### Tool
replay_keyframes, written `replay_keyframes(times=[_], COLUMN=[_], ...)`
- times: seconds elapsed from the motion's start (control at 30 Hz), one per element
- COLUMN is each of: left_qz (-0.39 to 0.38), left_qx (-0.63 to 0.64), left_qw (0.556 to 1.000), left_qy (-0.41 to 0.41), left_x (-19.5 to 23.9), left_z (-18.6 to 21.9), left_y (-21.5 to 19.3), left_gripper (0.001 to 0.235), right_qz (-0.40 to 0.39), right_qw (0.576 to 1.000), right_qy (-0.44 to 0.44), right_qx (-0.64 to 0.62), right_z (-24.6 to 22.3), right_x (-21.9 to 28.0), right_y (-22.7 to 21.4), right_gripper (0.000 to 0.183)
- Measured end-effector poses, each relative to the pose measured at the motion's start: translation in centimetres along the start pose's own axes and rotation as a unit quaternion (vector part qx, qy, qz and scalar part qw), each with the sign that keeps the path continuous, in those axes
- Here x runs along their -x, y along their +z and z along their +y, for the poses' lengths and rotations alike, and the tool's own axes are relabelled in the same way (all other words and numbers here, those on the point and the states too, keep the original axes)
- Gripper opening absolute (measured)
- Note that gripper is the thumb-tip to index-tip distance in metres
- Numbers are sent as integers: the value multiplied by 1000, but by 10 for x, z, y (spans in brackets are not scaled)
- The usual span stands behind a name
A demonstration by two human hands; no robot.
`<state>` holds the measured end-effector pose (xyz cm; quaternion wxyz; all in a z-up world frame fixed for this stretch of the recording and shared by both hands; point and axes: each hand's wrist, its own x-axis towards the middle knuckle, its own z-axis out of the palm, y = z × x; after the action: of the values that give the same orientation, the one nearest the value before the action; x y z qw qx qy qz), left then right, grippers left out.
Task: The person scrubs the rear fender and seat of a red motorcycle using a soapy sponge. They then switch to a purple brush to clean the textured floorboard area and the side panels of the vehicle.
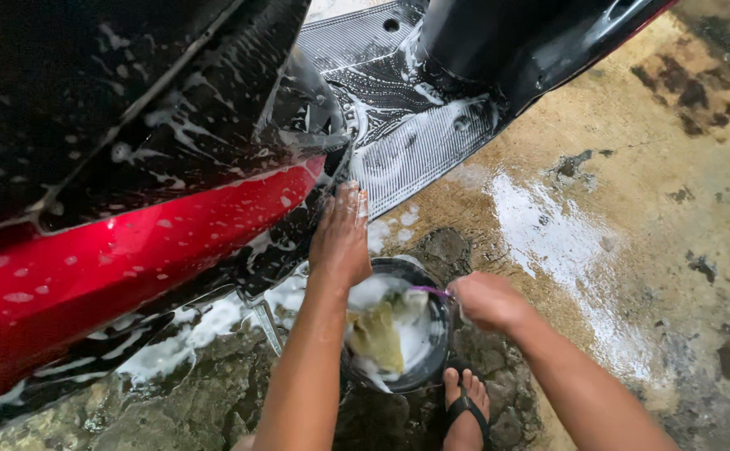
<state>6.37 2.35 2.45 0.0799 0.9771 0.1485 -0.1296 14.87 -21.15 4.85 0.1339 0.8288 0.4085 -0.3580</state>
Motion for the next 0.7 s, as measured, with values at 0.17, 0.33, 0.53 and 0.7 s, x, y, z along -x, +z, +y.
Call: replay_keyframes(times=[0.17,0.33,0.53,0.7], left_qz=[22,75,233,155], left_qx=[5,-7,-37,2], left_qw=[1000,997,969,974], left_qy=[-8,-13,-75,-166], left_x=[-6,-2,52,90], left_z=[-4,-3,7,9], left_y=[16,24,30,51], left_gripper=[110,104,66,73], right_qz=[-22,109,219,308], right_qw=[896,897,952,926], right_qy=[51,-21,-30,-171], right_qx=[-441,-429,-211,-138], right_z=[14,-1,-18,3], right_x=[36,36,-30,-83], right_y=[-65,-60,-82,-92], right_gripper=[43,46,55,66])
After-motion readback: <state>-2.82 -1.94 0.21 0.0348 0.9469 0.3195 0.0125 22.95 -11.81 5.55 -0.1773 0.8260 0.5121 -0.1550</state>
